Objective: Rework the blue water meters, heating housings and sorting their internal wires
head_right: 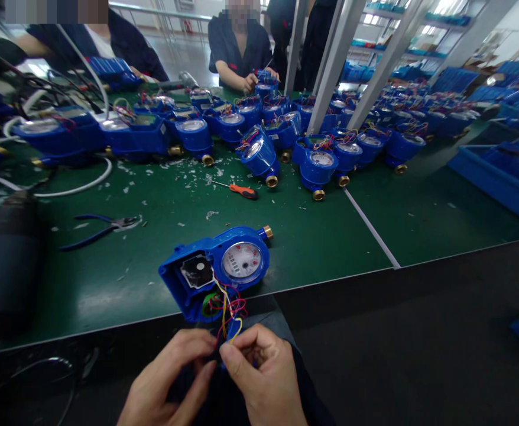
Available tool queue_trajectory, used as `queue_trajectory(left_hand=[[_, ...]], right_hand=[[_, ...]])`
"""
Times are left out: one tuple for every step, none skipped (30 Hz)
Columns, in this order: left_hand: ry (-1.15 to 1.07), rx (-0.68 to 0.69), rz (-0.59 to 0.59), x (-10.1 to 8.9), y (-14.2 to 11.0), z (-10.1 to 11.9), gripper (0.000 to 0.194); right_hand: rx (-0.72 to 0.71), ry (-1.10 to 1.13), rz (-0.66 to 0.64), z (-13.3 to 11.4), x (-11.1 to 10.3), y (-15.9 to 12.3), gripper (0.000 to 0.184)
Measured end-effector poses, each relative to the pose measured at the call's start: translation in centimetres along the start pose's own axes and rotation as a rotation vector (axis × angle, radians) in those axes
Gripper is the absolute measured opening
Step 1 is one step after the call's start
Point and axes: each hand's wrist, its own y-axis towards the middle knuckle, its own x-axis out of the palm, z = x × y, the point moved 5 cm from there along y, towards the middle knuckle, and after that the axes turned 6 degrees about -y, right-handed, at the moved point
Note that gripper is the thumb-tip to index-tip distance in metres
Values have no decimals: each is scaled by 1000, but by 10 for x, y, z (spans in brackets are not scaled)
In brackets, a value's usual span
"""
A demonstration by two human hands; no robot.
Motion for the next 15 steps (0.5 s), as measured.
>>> queue_trajectory(left_hand=[[18, -11, -18, 1, 1, 0, 27], [31, -35, -30, 2, 1, -2, 29], [34, -59, -43, 3, 2, -3, 30], [26, -73, -50, 4, 2, -4, 29], [12, -77, -52, 5, 3, -4, 27], [-4, -70, -51, 5, 3, -4, 24], [-15, -59, -50, 5, 4, -3, 21], [-23, -48, -48, 5, 4, -2, 17], [-26, -42, -45, 4, 5, -2, 15], [-27, -41, -38, 3, 5, -2, 13], [-28, -42, -29, 2, 5, -1, 12], [-28, -43, -15, 1, 5, -1, 11], [-28, -44, 2, 0, 5, -1, 11], [-26, -33, 17, 0, 5, -1, 12], [-17, -13, 30, 0, 4, 0, 14]], right_hand=[[-22, -19, 2, -1, 0, 0, 25], [-42, -39, 1, -3, 0, 1, 24], [-57, -56, -1, -4, 0, 1, 23], [-69, -65, -3, -5, 0, 1, 23], [-82, -71, -2, -5, 0, 1, 22], [-97, -81, 3, -6, 0, 0, 21], [-117, -98, 7, -6, -1, -1, 20], [-140, -123, 13, -7, -1, -2, 18], [-163, -150, 25, -7, -2, -3, 17], [-181, -178, 41, -6, -4, -4, 17], [-187, -197, 62, -5, -6, -6, 17], [-179, -203, 84, -3, -7, -7, 18], [-157, -195, 107, -1, -9, -7, 19], [-126, -179, 120, 2, -10, -7, 20], [-93, -161, 124, 5, -10, -6, 21]])
